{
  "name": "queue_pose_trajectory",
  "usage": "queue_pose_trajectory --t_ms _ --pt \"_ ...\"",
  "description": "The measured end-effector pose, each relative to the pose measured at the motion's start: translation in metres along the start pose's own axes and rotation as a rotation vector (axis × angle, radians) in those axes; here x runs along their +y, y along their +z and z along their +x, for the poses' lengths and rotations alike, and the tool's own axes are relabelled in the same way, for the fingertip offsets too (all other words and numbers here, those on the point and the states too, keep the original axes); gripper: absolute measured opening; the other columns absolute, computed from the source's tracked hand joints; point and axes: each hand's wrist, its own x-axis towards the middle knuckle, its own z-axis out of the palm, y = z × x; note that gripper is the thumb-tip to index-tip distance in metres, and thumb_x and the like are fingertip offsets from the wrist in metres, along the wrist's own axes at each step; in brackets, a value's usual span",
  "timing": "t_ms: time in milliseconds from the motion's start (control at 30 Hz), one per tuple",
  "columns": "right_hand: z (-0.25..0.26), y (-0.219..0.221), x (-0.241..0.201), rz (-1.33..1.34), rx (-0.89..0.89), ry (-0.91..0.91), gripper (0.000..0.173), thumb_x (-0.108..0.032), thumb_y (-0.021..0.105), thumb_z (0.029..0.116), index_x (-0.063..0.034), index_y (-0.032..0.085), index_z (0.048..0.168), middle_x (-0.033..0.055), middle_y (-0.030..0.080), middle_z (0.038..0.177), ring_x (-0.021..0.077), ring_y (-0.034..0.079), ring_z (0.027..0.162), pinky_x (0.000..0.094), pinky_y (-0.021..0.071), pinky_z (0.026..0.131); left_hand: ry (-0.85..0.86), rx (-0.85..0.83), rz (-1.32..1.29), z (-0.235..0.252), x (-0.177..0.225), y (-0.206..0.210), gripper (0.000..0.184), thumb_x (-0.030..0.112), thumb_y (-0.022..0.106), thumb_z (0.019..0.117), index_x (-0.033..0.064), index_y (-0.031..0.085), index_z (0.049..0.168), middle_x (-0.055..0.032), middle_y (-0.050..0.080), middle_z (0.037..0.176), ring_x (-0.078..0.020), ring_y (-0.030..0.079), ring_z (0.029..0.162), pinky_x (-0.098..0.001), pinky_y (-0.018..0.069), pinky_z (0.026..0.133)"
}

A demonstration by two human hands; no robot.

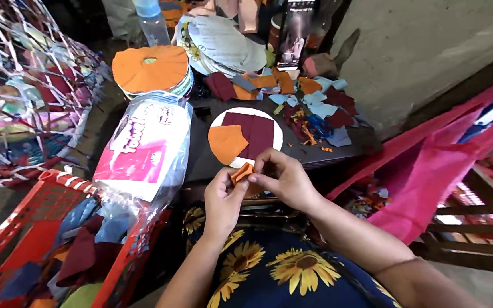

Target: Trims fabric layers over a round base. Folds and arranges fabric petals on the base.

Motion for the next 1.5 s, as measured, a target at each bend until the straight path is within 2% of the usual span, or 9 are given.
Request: queue_pose_trajectory --t_ms 500,867,1000,1167,1233,1300,1367,1400,1500 --pt "-0.003 -0.006 0.005 0.221 0.054 0.055 0.010 -0.004 0.068 0.0911 -0.0136 0.065 0.089 -0.0078 0.066 0.089 -0.0019 0.062 0.077 0.0160 0.0542 0.070 -0.184 0.022 -0.320 -0.001 0.002 0.002 0.009 0.001 0.059 0.0968 0.0055 0.064 0.102 0.0023 0.071 0.091 -0.0054 0.070 0.086 -0.0254 0.0596 0.083" --pt "-0.008 -0.005 0.001 0.169 0.017 0.115 0.015 -0.003 0.070 0.0891 -0.0076 0.062 0.101 -0.0063 0.064 0.083 -0.0014 0.062 0.074 0.0168 0.0549 0.071 -0.391 0.071 -0.494 0.000 0.008 0.007 0.021 0.003 0.039 0.1065 0.0058 0.059 0.100 -0.0019 0.070 0.088 -0.0090 0.071 0.082 -0.0271 0.0602 0.079" --pt "-0.007 -0.009 -0.002 0.059 -0.024 0.166 0.026 -0.005 0.067 0.0927 -0.0023 0.067 0.118 -0.0026 0.067 0.089 -0.0007 0.064 0.079 0.0169 0.0560 0.076 -0.381 0.108 -0.510 0.001 0.005 0.006 0.024 0.009 0.033 0.1081 0.0072 0.056 0.105 -0.0025 0.069 0.093 -0.0107 0.070 0.089 -0.0305 0.0587 0.085" --pt "-0.008 -0.020 -0.003 -0.010 -0.045 0.169 0.006 -0.006 0.064 0.0944 -0.0060 0.070 0.098 -0.0037 0.066 0.090 -0.0033 0.061 0.078 0.0145 0.0531 0.072 -0.203 0.146 -0.586 0.003 -0.003 -0.007 0.039 0.012 0.023 0.1004 0.0169 0.060 0.091 -0.0004 0.074 0.091 -0.0110 0.071 0.083 -0.0280 0.0580 0.079" --pt "-0.010 -0.023 -0.002 0.017 -0.047 0.135 0.006 -0.007 0.063 0.0958 -0.0077 0.068 0.098 -0.0056 0.066 0.090 -0.0035 0.061 0.078 0.0146 0.0532 0.073 -0.149 0.137 -0.542 0.004 -0.004 -0.011 0.037 0.012 0.028 0.0979 0.0196 0.062 0.085 0.0044 0.068 0.085 -0.0009 0.058 0.063 -0.0156 0.0487 0.059" --pt "-0.012 -0.023 -0.004 0.042 -0.047 0.127 0.007 -0.007 0.059 0.0981 -0.0081 0.066 0.100 -0.0069 0.065 0.089 -0.0045 0.061 0.079 0.0139 0.0530 0.074 -0.119 0.020 -0.428 0.002 -0.004 -0.013 0.018 0.021 0.042 0.1016 0.0181 0.060 0.098 0.0056 0.068 0.092 0.0052 0.050 0.055 -0.0096 0.0412 0.051" --pt "-0.013 -0.020 -0.007 0.054 -0.017 0.145 0.008 -0.007 0.057 0.0997 -0.0080 0.064 0.103 -0.0075 0.065 0.086 -0.0055 0.061 0.077 0.0130 0.0525 0.072 -0.126 -0.164 -0.236 -0.001 -0.002 -0.013 0.042 0.050 0.060 0.0973 0.0140 0.055 0.118 0.0088 0.067 0.106 0.0068 0.056 0.069 -0.0106 0.0464 0.060" --pt "-0.015 -0.018 -0.007 0.060 0.007 0.153 0.008 -0.006 0.055 0.1000 -0.0084 0.063 0.104 -0.0081 0.065 0.085 -0.0059 0.061 0.075 0.0129 0.0523 0.071 -0.147 -0.255 -0.175 -0.002 -0.001 -0.012 0.061 0.057 0.066 0.0912 0.0083 0.054 0.126 0.0062 0.065 0.112 0.0023 0.062 0.089 -0.0167 0.0531 0.076" --pt "-0.016 -0.014 -0.001 0.135 0.083 0.155 0.013 -0.003 0.053 0.0991 -0.0119 0.060 0.105 -0.0093 0.066 0.084 -0.0034 0.064 0.075 0.0163 0.0554 0.071 -0.174 -0.398 -0.075 -0.006 0.000 -0.009 0.040 0.025 0.066 0.0944 -0.0020 0.057 0.123 -0.0002 0.066 0.109 -0.0026 0.064 0.100 -0.0219 0.0546 0.087"
